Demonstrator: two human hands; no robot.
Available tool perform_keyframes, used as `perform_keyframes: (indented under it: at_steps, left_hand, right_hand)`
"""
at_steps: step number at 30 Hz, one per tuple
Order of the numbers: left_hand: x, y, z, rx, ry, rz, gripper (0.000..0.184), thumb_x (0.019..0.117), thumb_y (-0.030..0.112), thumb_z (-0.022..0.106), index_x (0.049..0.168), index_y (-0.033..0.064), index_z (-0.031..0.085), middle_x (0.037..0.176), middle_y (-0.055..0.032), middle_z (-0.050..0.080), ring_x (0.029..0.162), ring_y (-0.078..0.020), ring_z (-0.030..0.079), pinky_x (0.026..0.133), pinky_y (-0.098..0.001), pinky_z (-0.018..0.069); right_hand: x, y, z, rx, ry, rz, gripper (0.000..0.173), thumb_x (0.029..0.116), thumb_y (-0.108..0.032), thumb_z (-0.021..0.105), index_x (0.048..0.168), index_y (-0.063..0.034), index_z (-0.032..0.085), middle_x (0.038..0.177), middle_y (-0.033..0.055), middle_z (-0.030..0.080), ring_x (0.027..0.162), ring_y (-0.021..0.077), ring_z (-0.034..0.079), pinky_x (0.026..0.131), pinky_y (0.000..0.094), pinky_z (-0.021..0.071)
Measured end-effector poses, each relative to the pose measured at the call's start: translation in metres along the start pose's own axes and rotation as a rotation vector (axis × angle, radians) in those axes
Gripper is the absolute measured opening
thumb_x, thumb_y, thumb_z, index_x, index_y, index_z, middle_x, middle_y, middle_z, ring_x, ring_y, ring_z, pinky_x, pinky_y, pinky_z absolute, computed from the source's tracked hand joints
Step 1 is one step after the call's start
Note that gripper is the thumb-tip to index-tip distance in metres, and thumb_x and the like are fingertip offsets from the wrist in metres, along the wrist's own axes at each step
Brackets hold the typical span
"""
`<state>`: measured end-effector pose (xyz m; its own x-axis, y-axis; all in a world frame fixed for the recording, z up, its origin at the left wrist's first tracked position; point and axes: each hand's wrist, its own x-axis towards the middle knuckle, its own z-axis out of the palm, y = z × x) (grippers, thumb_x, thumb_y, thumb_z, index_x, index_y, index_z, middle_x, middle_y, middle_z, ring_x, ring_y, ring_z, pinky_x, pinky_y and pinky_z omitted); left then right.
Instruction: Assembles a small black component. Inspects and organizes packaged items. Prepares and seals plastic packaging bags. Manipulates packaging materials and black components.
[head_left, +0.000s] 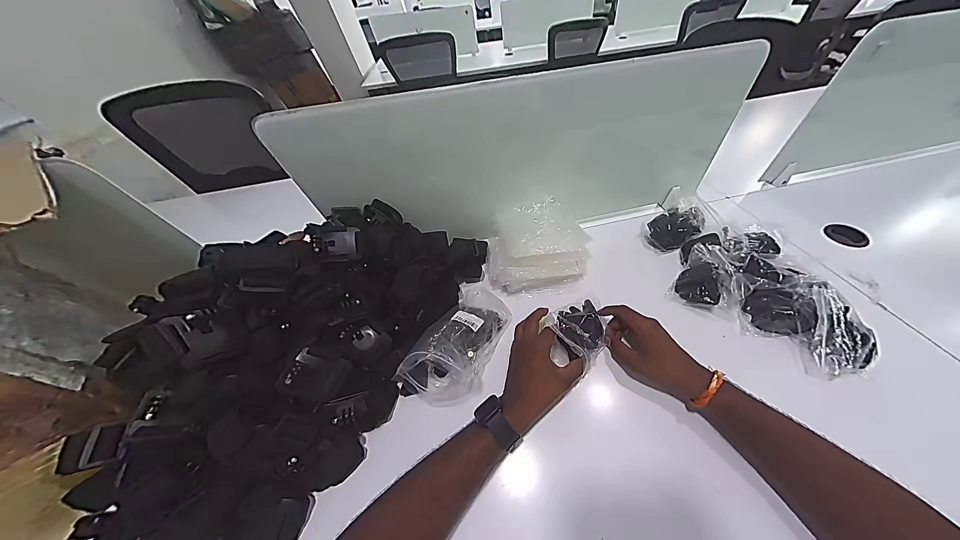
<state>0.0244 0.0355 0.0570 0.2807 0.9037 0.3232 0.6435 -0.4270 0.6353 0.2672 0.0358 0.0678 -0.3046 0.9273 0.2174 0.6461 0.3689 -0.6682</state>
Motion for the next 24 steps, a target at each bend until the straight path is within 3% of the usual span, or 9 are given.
perform_keyframes:
  at_steps: [10, 13, 16, 19, 22, 24]
  left_hand:
    - [0.0, 0.0, 0.0, -0.053, 0.076, 0.055, 0.05, 0.0757, 0.05, 0.082, 0.109, 0.0123, 0.079, 0.144, -0.0127, 0.056, 0.134, -0.0288, 0.05, 0.11, -0.0419, 0.0443]
    - [0.0, 0.0, 0.002, -0.1, 0.105, 0.096, 0.053, 0.0774, 0.054, 0.081, 0.111, 0.0127, 0.078, 0.141, -0.0137, 0.058, 0.133, -0.0278, 0.051, 0.11, -0.041, 0.0446]
    - [0.0, -0.001, 0.002, -0.165, 0.118, 0.15, 0.058, 0.0779, 0.053, 0.082, 0.113, 0.0075, 0.077, 0.138, -0.0162, 0.059, 0.132, -0.027, 0.053, 0.11, -0.0401, 0.0457]
    - [0.002, -0.002, 0.001, -0.274, 0.156, 0.18, 0.055, 0.0797, 0.05, 0.082, 0.108, 0.0026, 0.075, 0.133, -0.0177, 0.06, 0.126, -0.0243, 0.056, 0.104, -0.0368, 0.0506]
    - [0.005, -0.006, -0.002, -0.378, 0.195, 0.213, 0.046, 0.0879, 0.043, 0.073, 0.099, -0.002, 0.072, 0.127, -0.0212, 0.061, 0.116, -0.0226, 0.06, 0.094, -0.0337, 0.0533]
    - [0.008, -0.01, -0.004, -0.427, 0.205, 0.23, 0.042, 0.0939, 0.039, 0.065, 0.094, -0.0033, 0.069, 0.122, -0.021, 0.062, 0.108, -0.0201, 0.062, 0.09, -0.0313, 0.0541]
  right_hand:
    - [0.001, 0.001, -0.002, -0.013, 0.067, -0.007, 0.04, 0.0958, -0.016, 0.055, 0.134, -0.0056, 0.058, 0.091, 0.0036, 0.067, 0.079, 0.0103, 0.063, 0.074, 0.0279, 0.0545]
    - [0.002, 0.003, -0.01, -0.129, 0.195, 0.028, 0.035, 0.0959, -0.017, 0.055, 0.128, -0.003, 0.063, 0.09, 0.0081, 0.069, 0.079, 0.0181, 0.066, 0.074, 0.037, 0.0563]
    - [0.004, 0.011, -0.028, -0.29, 0.382, 0.11, 0.033, 0.0957, -0.015, 0.055, 0.123, -0.0001, 0.065, 0.091, 0.0152, 0.07, 0.082, 0.0303, 0.068, 0.077, 0.0523, 0.0559]
    - [0.004, 0.021, -0.051, -0.362, 0.527, 0.191, 0.034, 0.0927, -0.015, 0.059, 0.123, 0.0003, 0.064, 0.09, 0.0172, 0.069, 0.08, 0.034, 0.067, 0.073, 0.0558, 0.0547]
    - [0.003, 0.021, -0.069, -0.314, 0.605, 0.268, 0.038, 0.0907, -0.01, 0.062, 0.126, 0.0047, 0.06, 0.091, 0.0215, 0.066, 0.079, 0.0364, 0.065, 0.072, 0.0564, 0.0529]
    - [0.004, 0.022, -0.075, -0.24, 0.646, 0.295, 0.039, 0.0899, -0.007, 0.062, 0.127, 0.005, 0.057, 0.09, 0.0204, 0.064, 0.075, 0.0321, 0.062, 0.069, 0.0527, 0.0514]
